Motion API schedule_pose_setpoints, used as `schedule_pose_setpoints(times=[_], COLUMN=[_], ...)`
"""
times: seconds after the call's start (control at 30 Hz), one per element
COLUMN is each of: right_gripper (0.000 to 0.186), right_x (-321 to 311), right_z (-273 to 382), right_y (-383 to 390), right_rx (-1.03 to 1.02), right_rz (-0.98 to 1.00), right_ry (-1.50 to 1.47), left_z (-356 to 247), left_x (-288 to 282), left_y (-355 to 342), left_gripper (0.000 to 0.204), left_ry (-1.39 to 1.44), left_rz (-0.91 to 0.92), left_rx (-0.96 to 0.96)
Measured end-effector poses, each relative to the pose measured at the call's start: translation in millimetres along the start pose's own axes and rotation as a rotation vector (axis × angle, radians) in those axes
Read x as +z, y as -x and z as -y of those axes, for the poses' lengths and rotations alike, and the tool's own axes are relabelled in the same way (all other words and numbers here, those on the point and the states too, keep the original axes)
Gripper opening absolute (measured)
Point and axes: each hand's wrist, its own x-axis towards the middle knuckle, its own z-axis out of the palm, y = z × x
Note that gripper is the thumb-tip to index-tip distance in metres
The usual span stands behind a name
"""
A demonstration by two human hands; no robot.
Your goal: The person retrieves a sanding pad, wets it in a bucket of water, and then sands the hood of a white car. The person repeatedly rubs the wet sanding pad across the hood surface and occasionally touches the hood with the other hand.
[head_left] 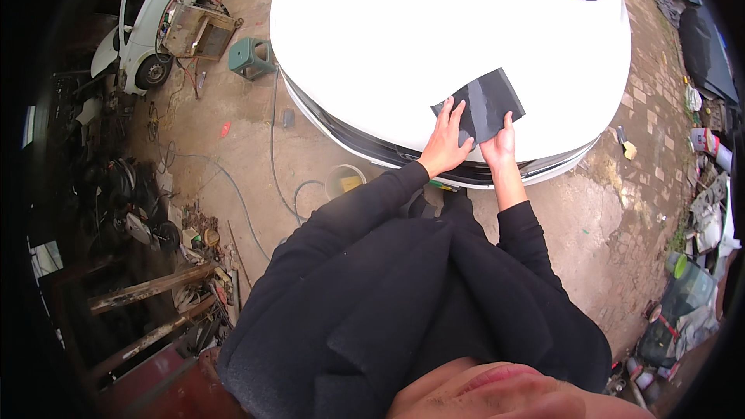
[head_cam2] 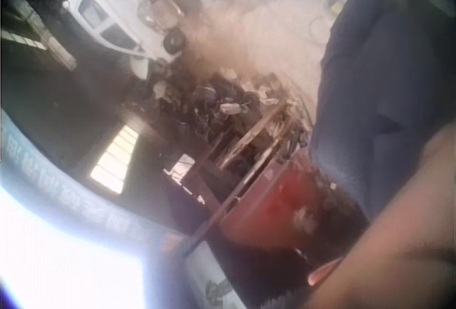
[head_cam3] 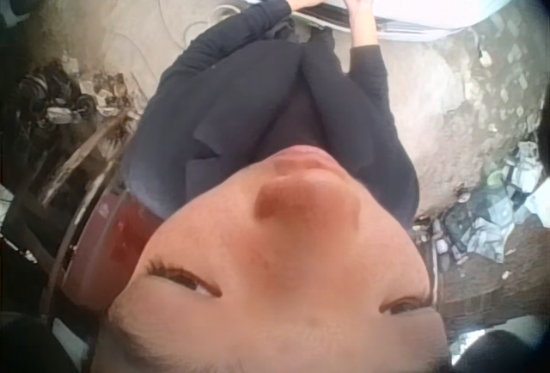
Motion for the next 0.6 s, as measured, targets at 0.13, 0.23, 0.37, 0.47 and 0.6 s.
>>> schedule_pose_setpoints(times=[0.13, 0.23, 0.37, 0.47, 0.6], right_gripper=[0.063, 0.062, 0.061, 0.062, 0.059], right_x=[7, 11, 21, 33, 50], right_z=[26, 45, 56, 55, 56], right_y=[-33, -50, -62, -62, -54], right_rx=[0.02, 0.017, -0.024, -0.018, -0.113], right_rz=[0.032, 0.029, -0.048, -0.049, -0.093], right_ry=[-0.031, -0.06, -0.047, -0.077, -0.075], left_z=[-18, -21, -9, 4, 13], left_x=[-2, 1, 10, 17, 15], left_y=[-30, -47, -61, -72, -89], left_gripper=[0.086, 0.083, 0.085, 0.084, 0.084], left_ry=[0.006, -0.218, -0.211, -0.016, 0.195], left_rz=[-0.046, -0.157, -0.181, -0.067, 0.099], left_rx=[0.002, 0.062, 0.034, -0.017, -0.052])
